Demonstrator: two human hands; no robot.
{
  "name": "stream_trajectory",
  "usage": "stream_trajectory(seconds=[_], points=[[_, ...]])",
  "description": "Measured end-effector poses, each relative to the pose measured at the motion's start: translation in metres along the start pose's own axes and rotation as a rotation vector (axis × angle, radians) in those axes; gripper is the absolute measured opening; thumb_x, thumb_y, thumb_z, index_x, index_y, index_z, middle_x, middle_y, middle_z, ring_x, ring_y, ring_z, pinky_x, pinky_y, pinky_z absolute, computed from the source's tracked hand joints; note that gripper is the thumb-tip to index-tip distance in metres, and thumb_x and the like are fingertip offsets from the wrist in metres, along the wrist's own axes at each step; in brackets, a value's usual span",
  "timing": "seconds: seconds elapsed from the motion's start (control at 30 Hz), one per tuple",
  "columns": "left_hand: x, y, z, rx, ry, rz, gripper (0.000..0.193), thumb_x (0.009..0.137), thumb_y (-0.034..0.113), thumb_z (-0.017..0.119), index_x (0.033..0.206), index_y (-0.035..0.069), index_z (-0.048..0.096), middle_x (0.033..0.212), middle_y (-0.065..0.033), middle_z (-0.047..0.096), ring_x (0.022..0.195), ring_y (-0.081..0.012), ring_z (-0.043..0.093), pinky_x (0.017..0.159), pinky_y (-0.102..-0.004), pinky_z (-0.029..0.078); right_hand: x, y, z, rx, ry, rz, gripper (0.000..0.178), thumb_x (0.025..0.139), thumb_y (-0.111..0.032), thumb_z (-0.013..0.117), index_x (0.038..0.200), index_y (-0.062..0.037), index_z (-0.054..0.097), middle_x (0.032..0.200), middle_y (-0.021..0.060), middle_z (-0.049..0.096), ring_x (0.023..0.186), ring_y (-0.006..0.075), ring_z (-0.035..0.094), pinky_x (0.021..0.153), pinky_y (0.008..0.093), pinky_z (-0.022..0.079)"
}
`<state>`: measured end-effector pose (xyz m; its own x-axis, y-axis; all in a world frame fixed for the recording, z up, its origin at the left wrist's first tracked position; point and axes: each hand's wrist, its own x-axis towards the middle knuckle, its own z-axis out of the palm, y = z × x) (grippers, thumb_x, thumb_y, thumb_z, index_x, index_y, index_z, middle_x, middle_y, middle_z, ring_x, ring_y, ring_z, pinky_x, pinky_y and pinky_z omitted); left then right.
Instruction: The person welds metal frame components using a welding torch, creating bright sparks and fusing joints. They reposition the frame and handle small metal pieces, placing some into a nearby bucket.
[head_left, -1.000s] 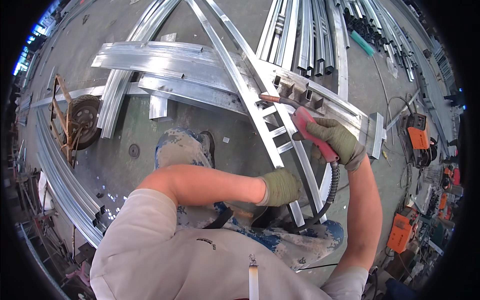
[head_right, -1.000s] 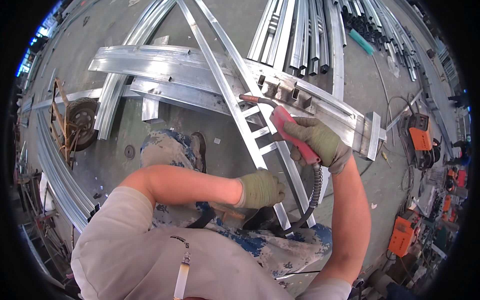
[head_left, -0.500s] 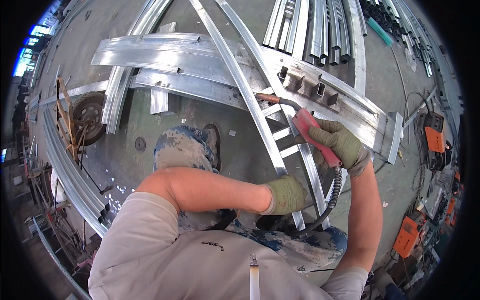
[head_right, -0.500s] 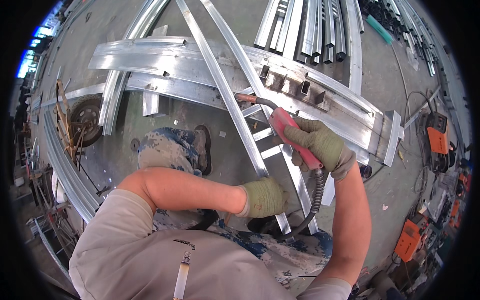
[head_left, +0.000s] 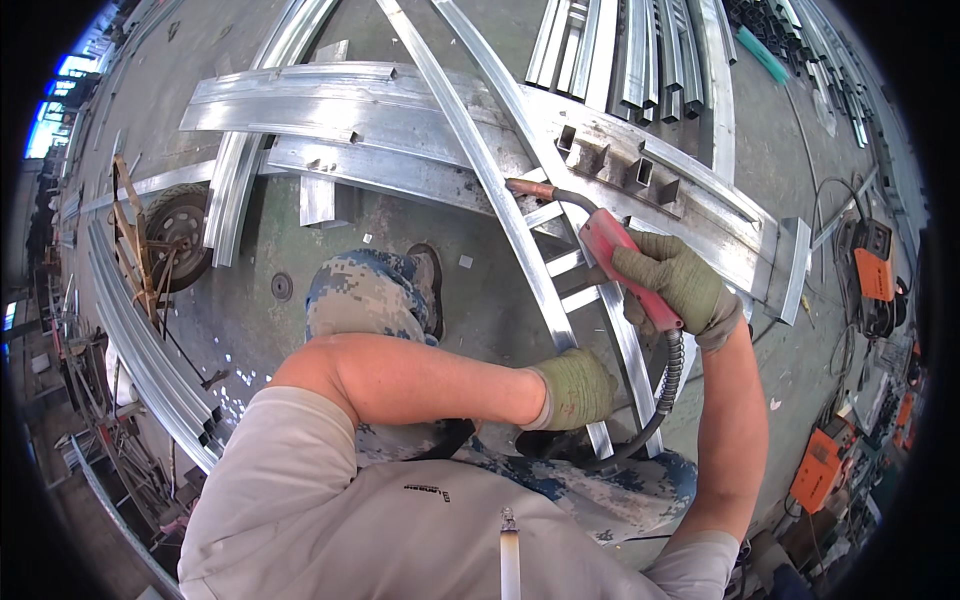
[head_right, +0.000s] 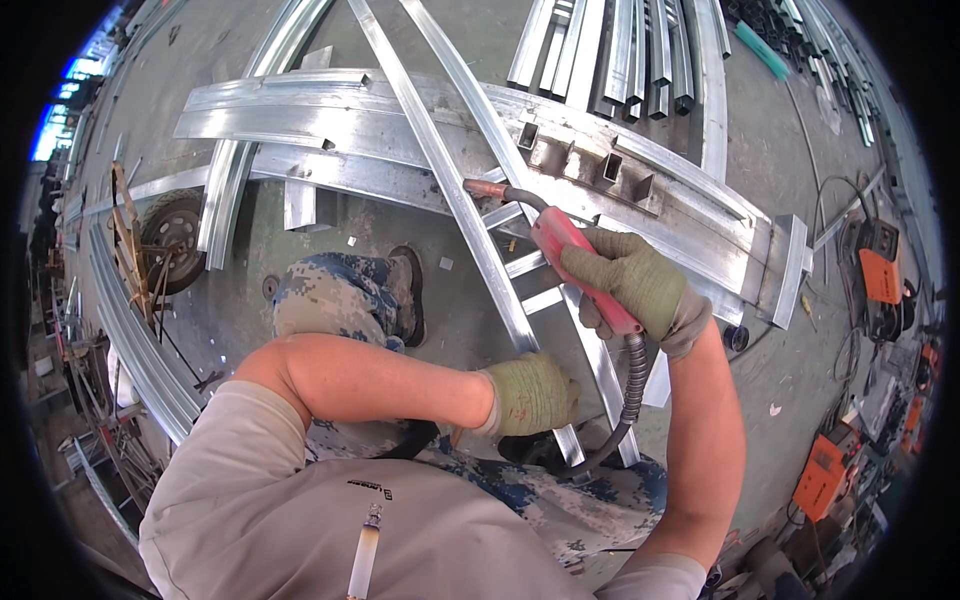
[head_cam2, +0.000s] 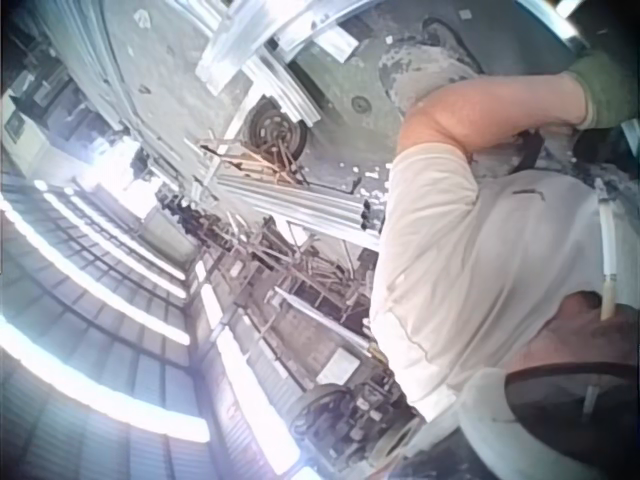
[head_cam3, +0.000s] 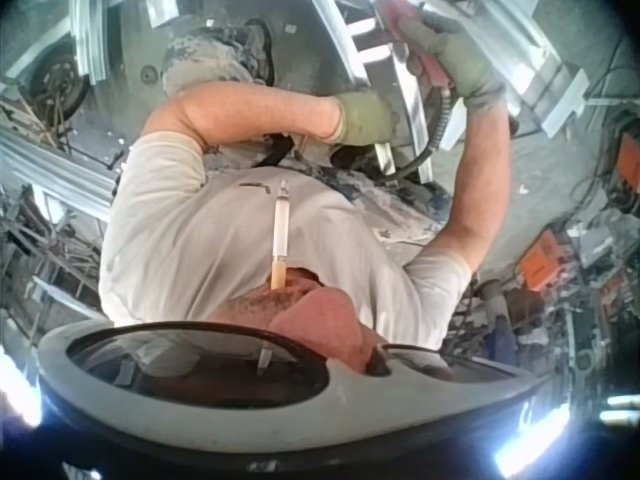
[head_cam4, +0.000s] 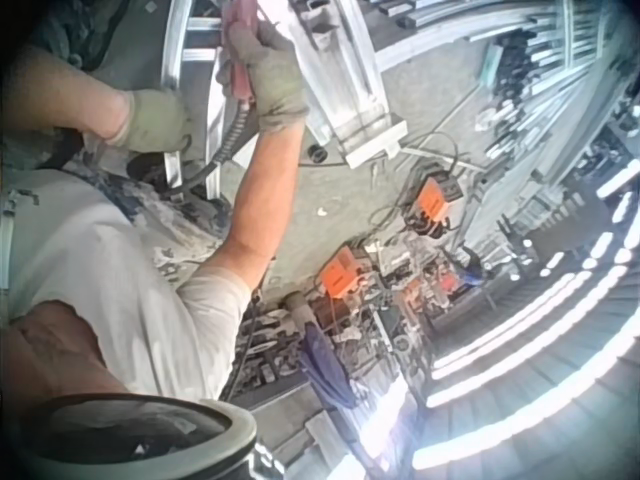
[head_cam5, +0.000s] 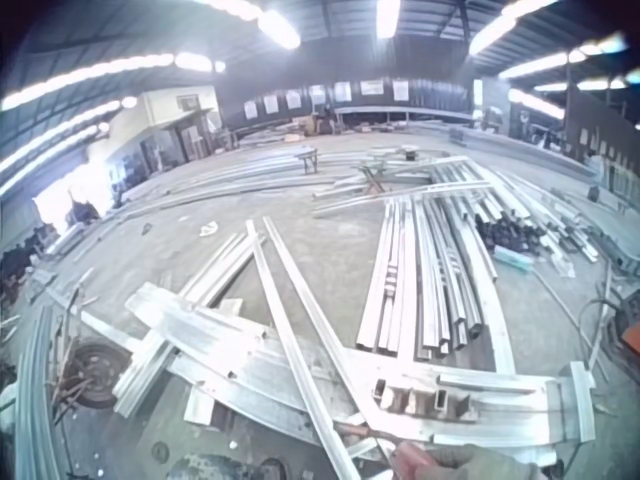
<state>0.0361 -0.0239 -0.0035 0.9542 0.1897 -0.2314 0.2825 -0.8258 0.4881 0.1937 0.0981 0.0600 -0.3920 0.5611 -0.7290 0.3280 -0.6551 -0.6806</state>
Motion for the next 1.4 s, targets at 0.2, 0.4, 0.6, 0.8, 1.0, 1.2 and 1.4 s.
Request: stream_trajectory(seconds=[0.2, 0.4, 0.6, 0.8, 1.0, 1.2, 1.4], points=[[-0.003, 0.000, -0.003, -0.002, 0.010, 0.005, 0.018, 0.088, 0.017, 0.071, 0.104, 0.010, 0.076, 0.107, -0.0082, 0.071, 0.097, -0.0284, 0.074, 0.077, -0.0425, 0.058, -0.002, -0.004, 0.003, -0.047, 0.023, 0.009, 0.047, 0.100, -0.040, 0.075, 0.124, -0.0002, 0.068, 0.084, 0.0054, 0.070, 0.058, 0.0121, 0.067, 0.047, 0.0257, 0.051], [-0.001, -0.001, 0.005, -0.017, 0.049, -0.003, 0.018, 0.088, 0.018, 0.070, 0.104, 0.011, 0.076, 0.107, -0.0074, 0.072, 0.098, -0.0292, 0.074, 0.077, -0.0433, 0.058, -0.001, -0.005, 0.005, -0.074, 0.030, 0.000, 0.048, 0.100, -0.041, 0.075, 0.124, -0.0001, 0.068, 0.085, 0.0060, 0.071, 0.058, 0.0118, 0.067, 0.046, 0.0258, 0.051], [0.001, 0.000, 0.013, 0.008, 0.084, -0.007, 0.017, 0.089, 0.019, 0.069, 0.103, 0.011, 0.076, 0.102, -0.0066, 0.073, 0.095, -0.0288, 0.076, 0.076, -0.0435, 0.058, -0.003, -0.004, 0.003, -0.073, 0.028, 0.018, 0.047, 0.100, -0.041, 0.074, 0.125, -0.0009, 0.068, 0.088, 0.0056, 0.071, 0.057, 0.0114, 0.067, 0.045, 0.0260, 0.051], [-0.001, 0.001, 0.012, 0.024, 0.122, -0.016, 0.017, 0.089, 0.019, 0.068, 0.102, 0.011, 0.076, 0.099, -0.0063, 0.074, 0.093, -0.0288, 0.076, 0.074, -0.0438, 0.058, -0.006, -0.006, 0.007, -0.060, 0.030, 0.028, 0.049, 0.101, -0.040, 0.074, 0.131, -0.0010, 0.066, 0.093, 0.0050, 0.071, 0.058, 0.0111, 0.066, 0.047, 0.0262, 0.051], [-0.001, 0.000, 0.007, 0.001, 0.086, -0.009, 0.021, 0.089, 0.019, 0.069, 0.108, 0.011, 0.074, 0.105, -0.0073, 0.072, 0.097, -0.0295, 0.074, 0.076, -0.0439, 0.059, -0.007, -0.011, 0.010, -0.097, 0.039, 0.028, 0.051, 0.101, -0.039, 0.073, 0.133, 0.0000, 0.065, 0.092, 0.0051, 0.070, 0.059, 0.0110, 0.065, 0.049, 0.0259, 0.050], [-0.001, -0.001, 0.005, -0.012, 0.038, -0.012, 0.025, 0.088, 0.018, 0.071, 0.112, 0.010, 0.073, 0.108, -0.0078, 0.071, 0.099, -0.0300, 0.074, 0.079, -0.0434, 0.060, -0.008, -0.004, 0.004, -0.074, 0.038, 0.026, 0.051, 0.101, -0.040, 0.073, 0.132, -0.0004, 0.065, 0.089, 0.0056, 0.069, 0.059, 0.0109, 0.065, 0.048, 0.0261, 0.050], [0.001, -0.001, 0.011, -0.017, 0.035, -0.002, 0.022, 0.090, 0.019, 0.068, 0.110, 0.010, 0.074, 0.107, -0.0083, 0.071, 0.099, -0.0303, 0.074, 0.078, -0.0444, 0.059, -0.008, -0.010, 0.011, -0.115, 0.039, 0.010, 0.052, 0.100, -0.040, 0.074, 0.133, -0.0011, 0.065, 0.087, 0.0043, 0.069, 0.059, 0.0104, 0.066, 0.049, 0.0259, 0.051]])
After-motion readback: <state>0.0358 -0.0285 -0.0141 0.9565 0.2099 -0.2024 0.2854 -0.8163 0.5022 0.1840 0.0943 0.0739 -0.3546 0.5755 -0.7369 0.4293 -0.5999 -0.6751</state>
